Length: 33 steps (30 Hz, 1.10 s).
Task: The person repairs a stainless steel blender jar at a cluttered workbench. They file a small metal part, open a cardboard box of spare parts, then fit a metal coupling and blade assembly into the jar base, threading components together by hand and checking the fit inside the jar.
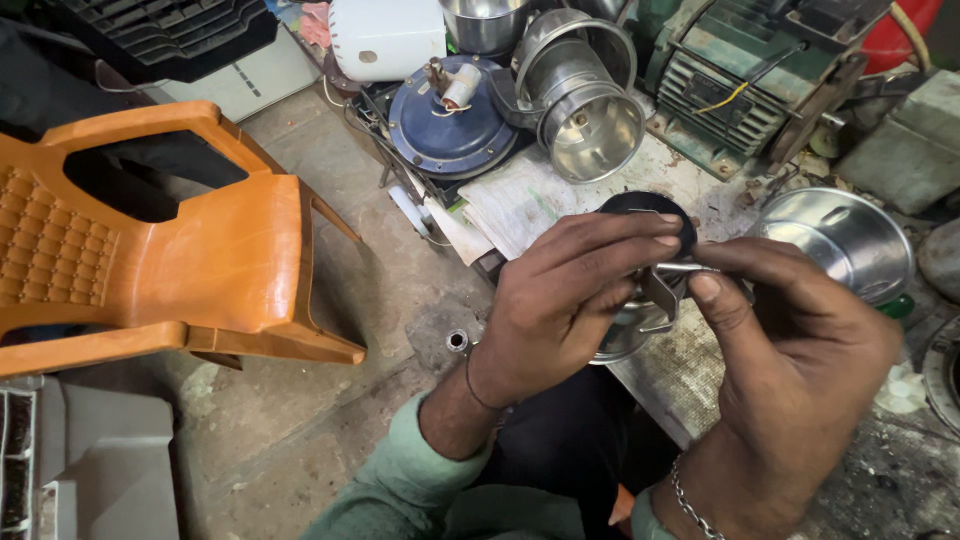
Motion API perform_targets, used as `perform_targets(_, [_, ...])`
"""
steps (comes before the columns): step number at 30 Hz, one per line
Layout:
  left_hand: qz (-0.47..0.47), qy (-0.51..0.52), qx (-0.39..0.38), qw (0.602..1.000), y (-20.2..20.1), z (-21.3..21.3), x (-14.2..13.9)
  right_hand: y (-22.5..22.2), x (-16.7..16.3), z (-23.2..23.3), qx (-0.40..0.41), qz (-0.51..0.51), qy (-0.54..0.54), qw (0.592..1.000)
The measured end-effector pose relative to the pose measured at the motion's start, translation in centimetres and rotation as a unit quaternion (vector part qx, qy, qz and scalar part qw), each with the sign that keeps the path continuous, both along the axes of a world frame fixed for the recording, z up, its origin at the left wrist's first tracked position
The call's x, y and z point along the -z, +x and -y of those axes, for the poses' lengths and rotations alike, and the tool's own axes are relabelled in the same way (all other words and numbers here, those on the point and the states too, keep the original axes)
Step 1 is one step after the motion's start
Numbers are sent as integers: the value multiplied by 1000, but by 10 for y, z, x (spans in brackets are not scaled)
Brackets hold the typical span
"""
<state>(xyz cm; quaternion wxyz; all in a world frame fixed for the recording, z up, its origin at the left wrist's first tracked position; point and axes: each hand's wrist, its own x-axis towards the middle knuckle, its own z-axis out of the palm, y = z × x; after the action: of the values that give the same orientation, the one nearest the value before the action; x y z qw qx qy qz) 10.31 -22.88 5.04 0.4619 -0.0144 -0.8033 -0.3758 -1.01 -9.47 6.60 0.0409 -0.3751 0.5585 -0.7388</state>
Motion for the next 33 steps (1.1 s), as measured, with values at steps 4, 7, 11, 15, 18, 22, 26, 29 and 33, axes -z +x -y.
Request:
perform_targets(4, [-2,18,3,1000,0,-1,2,0,1,1,4,-20,5,1000])
perform_targets(7, [-1,33,4,999,1,-2,4,1,3,1,9,-9,3,1000])
perform_targets(11, [-5,47,12,999,0,-1,7,3,5,3,10,-1,-18,1000])
perform_targets(15, [-8,55,13,998,-1,0,9,3,5,6,10,3,-16,1000])
perform_targets(18, [-6,61,12,998,-1,0,10,3,4,8,18,-3,-7,1000])
perform_targets(22, [-7,64,2,998,-1,-2,11,4,4,9,24,2,-2,1000])
perform_targets(26, [-9,88,5,996,-3,0,10,4,4,11,26,-22,-4,999])
perform_targets(29, [-7,95,4,995,-3,3,10,3,5,14,35,-20,-9,999])
perform_targets(33, [-9,110,19,994,-3,6,11,2,8,15,44,-4,-18,999])
